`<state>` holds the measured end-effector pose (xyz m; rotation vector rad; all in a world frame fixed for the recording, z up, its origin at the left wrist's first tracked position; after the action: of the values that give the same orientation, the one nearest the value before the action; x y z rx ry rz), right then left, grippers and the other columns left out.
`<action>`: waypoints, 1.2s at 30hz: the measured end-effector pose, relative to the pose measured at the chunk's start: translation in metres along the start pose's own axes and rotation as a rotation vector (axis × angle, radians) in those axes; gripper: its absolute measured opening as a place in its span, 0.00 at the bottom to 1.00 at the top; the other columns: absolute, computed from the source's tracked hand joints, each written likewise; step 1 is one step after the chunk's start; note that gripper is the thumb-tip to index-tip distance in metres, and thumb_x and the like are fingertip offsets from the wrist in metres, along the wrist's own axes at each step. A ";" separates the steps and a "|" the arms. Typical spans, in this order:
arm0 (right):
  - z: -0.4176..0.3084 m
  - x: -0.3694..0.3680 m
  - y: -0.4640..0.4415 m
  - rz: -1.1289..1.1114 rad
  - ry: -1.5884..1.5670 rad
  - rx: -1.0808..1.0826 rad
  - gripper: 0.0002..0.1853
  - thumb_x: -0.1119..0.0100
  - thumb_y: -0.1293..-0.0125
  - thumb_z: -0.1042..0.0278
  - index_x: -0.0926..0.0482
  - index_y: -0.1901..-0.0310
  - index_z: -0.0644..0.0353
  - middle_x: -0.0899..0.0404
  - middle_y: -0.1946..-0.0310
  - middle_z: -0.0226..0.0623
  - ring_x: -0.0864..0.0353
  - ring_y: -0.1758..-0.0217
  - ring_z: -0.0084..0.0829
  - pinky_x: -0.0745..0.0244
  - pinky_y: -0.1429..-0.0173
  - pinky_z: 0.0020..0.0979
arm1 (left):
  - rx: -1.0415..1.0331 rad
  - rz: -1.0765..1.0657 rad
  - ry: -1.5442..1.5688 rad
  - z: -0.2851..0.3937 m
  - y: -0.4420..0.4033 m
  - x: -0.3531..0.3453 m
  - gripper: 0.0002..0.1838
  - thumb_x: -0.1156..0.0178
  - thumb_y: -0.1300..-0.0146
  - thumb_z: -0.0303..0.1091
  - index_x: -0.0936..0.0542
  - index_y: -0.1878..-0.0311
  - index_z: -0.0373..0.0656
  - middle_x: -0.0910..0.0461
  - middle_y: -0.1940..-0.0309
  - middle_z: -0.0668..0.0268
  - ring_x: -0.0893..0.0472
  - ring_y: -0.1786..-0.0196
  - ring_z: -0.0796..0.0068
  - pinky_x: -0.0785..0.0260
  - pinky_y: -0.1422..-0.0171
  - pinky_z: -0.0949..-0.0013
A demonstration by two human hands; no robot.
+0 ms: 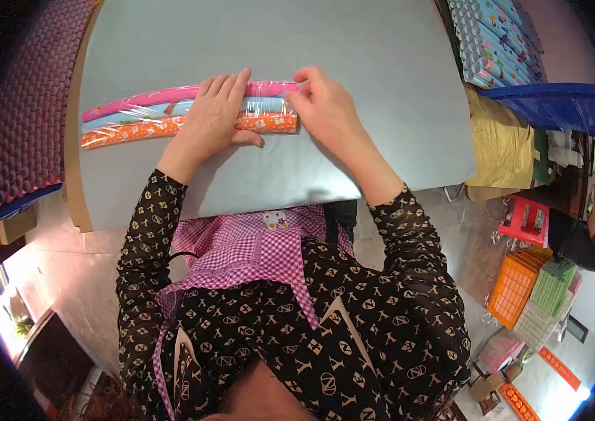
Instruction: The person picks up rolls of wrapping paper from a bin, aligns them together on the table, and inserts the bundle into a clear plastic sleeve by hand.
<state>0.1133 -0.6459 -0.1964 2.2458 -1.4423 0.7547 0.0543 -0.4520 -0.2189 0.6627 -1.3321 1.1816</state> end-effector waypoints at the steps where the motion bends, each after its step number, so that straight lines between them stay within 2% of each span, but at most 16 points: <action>1: 0.000 -0.004 0.000 0.001 0.001 0.000 0.15 0.37 0.36 0.68 0.24 0.51 0.65 0.15 0.65 0.40 0.17 0.62 0.31 0.23 0.56 0.31 | -0.001 0.003 0.002 0.000 0.000 0.000 0.65 0.28 0.68 0.68 0.38 0.31 0.28 0.25 0.44 0.54 0.28 0.38 0.57 0.39 0.30 0.57; 3: -0.002 -0.015 0.000 0.044 0.151 0.182 0.15 0.39 0.37 0.70 0.25 0.50 0.64 0.17 0.67 0.41 0.17 0.64 0.37 0.23 0.57 0.35 | -0.003 -0.003 0.006 0.000 0.000 0.001 0.66 0.29 0.68 0.68 0.38 0.31 0.28 0.25 0.43 0.54 0.28 0.38 0.57 0.39 0.29 0.57; 6: -0.003 -0.025 -0.002 0.137 0.281 0.299 0.14 0.41 0.38 0.72 0.25 0.51 0.64 0.18 0.69 0.42 0.18 0.65 0.41 0.23 0.57 0.39 | -0.016 0.009 0.017 -0.001 0.002 -0.001 0.66 0.30 0.68 0.69 0.39 0.31 0.28 0.26 0.41 0.53 0.29 0.38 0.57 0.40 0.29 0.56; 13: 0.005 -0.023 -0.006 0.054 0.103 0.126 0.11 0.45 0.37 0.75 0.25 0.53 0.63 0.19 0.69 0.44 0.17 0.64 0.44 0.23 0.57 0.40 | -0.019 0.039 0.037 -0.002 0.003 0.001 0.67 0.30 0.69 0.69 0.40 0.30 0.29 0.30 0.37 0.53 0.29 0.37 0.56 0.40 0.28 0.56; 17: 0.008 -0.019 -0.003 0.072 0.066 0.117 0.11 0.46 0.37 0.75 0.25 0.53 0.63 0.18 0.67 0.43 0.17 0.64 0.40 0.23 0.56 0.39 | -0.015 0.022 0.042 -0.004 0.003 0.000 0.68 0.30 0.70 0.69 0.40 0.29 0.29 0.31 0.36 0.53 0.30 0.36 0.56 0.40 0.28 0.56; 19: 0.009 -0.016 -0.003 0.071 0.047 0.098 0.11 0.46 0.37 0.75 0.24 0.53 0.63 0.18 0.67 0.43 0.17 0.63 0.38 0.23 0.56 0.38 | 0.027 -0.038 0.121 -0.005 0.003 -0.002 0.71 0.32 0.72 0.71 0.43 0.26 0.33 0.31 0.34 0.50 0.33 0.32 0.48 0.43 0.26 0.51; 24: 0.017 -0.010 -0.002 0.052 -0.034 -0.027 0.11 0.44 0.37 0.74 0.24 0.54 0.65 0.20 0.68 0.35 0.21 0.64 0.25 0.26 0.58 0.28 | 0.024 -0.045 0.093 -0.007 0.004 -0.004 0.71 0.32 0.73 0.71 0.44 0.26 0.33 0.31 0.35 0.50 0.33 0.32 0.48 0.42 0.26 0.52; 27: 0.027 -0.005 -0.001 0.034 -0.091 -0.040 0.11 0.43 0.37 0.74 0.25 0.54 0.66 0.21 0.68 0.32 0.24 0.64 0.22 0.27 0.58 0.25 | 0.016 -0.027 0.056 -0.006 0.004 -0.003 0.70 0.31 0.72 0.70 0.42 0.28 0.31 0.29 0.38 0.50 0.31 0.34 0.51 0.41 0.27 0.53; 28: 0.030 -0.003 0.000 0.034 -0.091 -0.042 0.11 0.43 0.37 0.74 0.25 0.54 0.66 0.21 0.68 0.32 0.24 0.64 0.22 0.27 0.58 0.25 | 0.007 -0.008 0.027 -0.005 0.004 -0.002 0.69 0.30 0.71 0.70 0.41 0.29 0.29 0.27 0.40 0.51 0.29 0.36 0.53 0.40 0.28 0.55; 34: 0.032 0.007 0.009 0.025 -0.205 -0.102 0.13 0.41 0.36 0.72 0.25 0.52 0.69 0.21 0.66 0.32 0.24 0.63 0.20 0.27 0.58 0.25 | -0.009 0.004 0.038 -0.005 0.005 -0.003 0.69 0.29 0.70 0.69 0.41 0.29 0.29 0.26 0.42 0.51 0.28 0.37 0.51 0.40 0.28 0.55; 36: 0.035 0.008 0.014 0.074 -0.323 -0.196 0.15 0.38 0.36 0.69 0.24 0.51 0.68 0.20 0.68 0.32 0.24 0.67 0.19 0.29 0.64 0.24 | -0.012 0.000 0.052 -0.004 0.003 -0.004 0.68 0.29 0.70 0.68 0.40 0.29 0.29 0.25 0.43 0.51 0.28 0.38 0.52 0.39 0.29 0.55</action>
<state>0.1114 -0.6767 -0.2188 2.2439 -1.6712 0.2620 0.0541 -0.4488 -0.2245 0.6194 -1.2949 1.1828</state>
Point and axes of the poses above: each hand's wrist, its own y-axis away from the middle knuckle, its own x-axis out of the back of the hand, z = x × y, the point moved 3 cm from there along -y, towards the middle knuckle
